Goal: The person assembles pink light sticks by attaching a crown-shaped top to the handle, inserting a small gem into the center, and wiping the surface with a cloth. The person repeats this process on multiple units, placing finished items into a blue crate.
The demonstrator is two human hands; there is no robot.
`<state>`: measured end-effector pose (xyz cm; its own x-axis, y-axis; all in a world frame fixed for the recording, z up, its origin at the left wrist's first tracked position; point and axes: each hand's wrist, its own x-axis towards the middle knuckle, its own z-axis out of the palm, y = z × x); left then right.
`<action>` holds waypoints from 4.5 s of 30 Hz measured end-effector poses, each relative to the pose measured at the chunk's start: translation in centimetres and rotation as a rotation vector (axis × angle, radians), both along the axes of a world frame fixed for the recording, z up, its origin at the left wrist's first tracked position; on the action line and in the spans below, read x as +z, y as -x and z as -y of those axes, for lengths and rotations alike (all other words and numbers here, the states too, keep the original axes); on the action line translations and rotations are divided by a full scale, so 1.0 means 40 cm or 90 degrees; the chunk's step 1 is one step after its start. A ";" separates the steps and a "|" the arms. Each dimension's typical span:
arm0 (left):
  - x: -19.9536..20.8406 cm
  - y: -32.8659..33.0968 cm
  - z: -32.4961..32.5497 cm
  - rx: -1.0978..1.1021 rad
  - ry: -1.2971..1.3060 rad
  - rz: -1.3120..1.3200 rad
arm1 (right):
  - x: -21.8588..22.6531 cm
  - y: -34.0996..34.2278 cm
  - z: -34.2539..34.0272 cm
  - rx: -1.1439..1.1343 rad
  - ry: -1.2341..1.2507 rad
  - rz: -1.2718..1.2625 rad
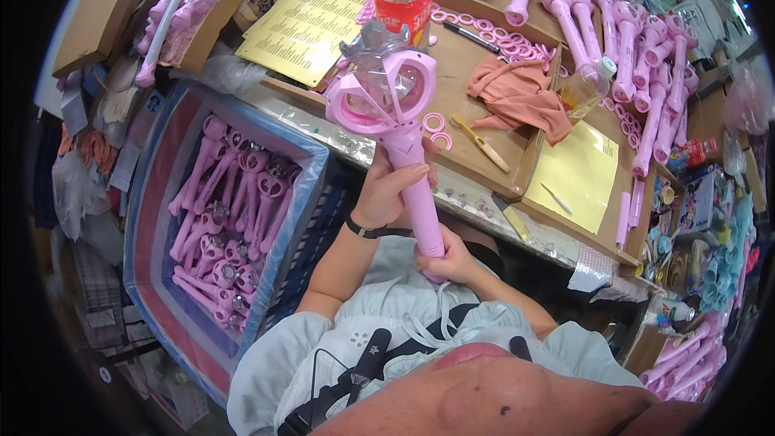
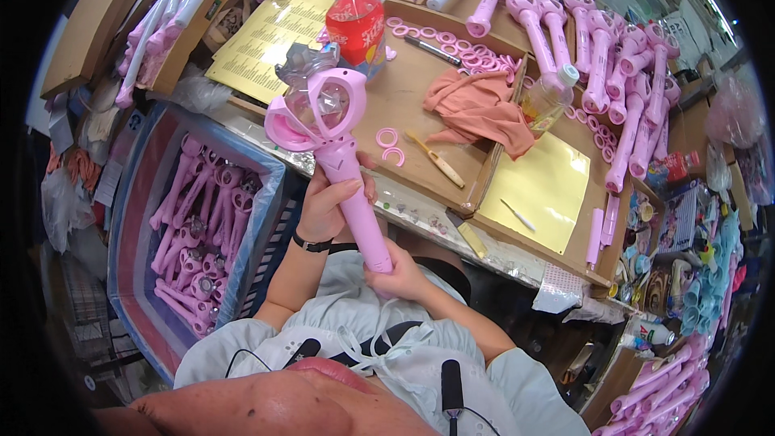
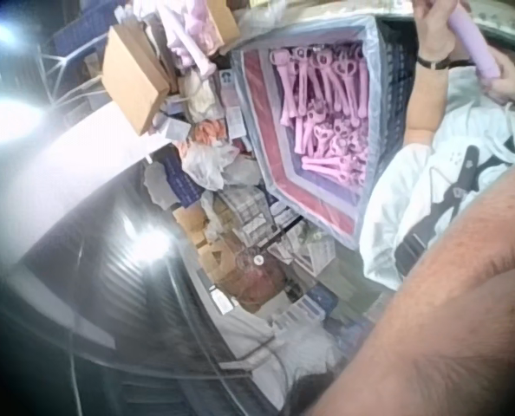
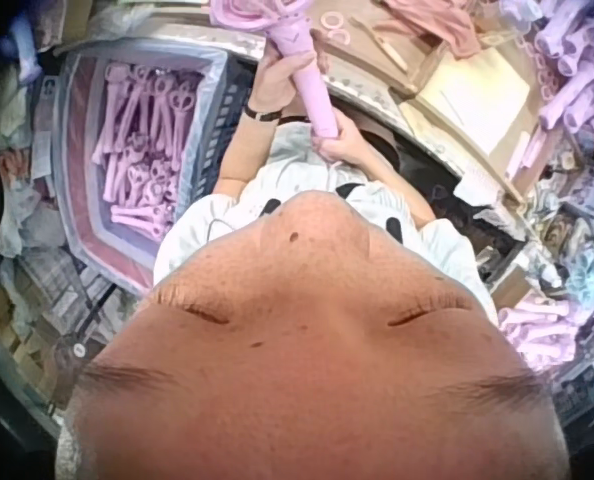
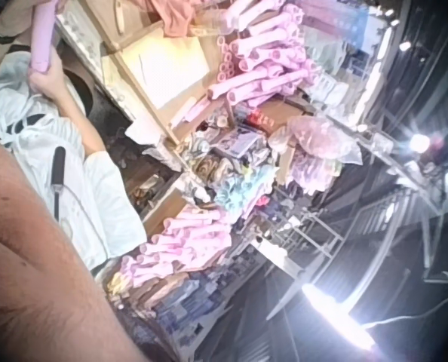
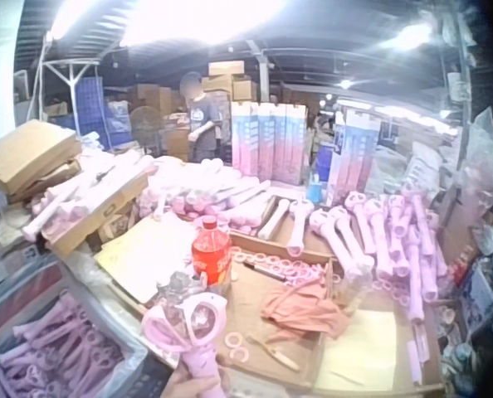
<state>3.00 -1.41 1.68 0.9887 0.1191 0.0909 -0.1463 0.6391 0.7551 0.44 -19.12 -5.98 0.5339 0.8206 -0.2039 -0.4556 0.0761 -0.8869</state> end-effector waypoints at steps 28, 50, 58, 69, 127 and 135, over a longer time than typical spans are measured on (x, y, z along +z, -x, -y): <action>-0.017 0.002 -0.014 -0.027 -0.023 0.032 | 0.273 -0.259 -0.072 -0.234 -0.155 0.208; 0.025 -0.006 -0.099 0.041 0.077 0.057 | 0.316 -0.296 0.292 -0.307 0.495 0.564; 0.048 -0.006 -0.063 0.044 0.017 0.020 | 0.393 -0.181 -0.010 -0.333 0.141 0.944; 0.047 -0.005 -0.062 0.114 -0.134 0.010 | 0.401 -0.175 -0.064 -0.391 0.169 1.035; 0.025 -0.030 0.001 0.053 -0.017 0.016 | 0.029 -0.009 -0.065 -0.336 0.103 0.620; 0.016 -0.018 0.020 0.069 -0.025 -0.023 | -0.012 0.002 -0.068 -0.353 0.040 0.538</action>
<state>3.72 -2.19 2.31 0.9728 0.2231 0.0624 -0.1858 0.5903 0.7855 0.34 -16.40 -6.46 0.8259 0.4136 0.3831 0.4086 0.0290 -0.9122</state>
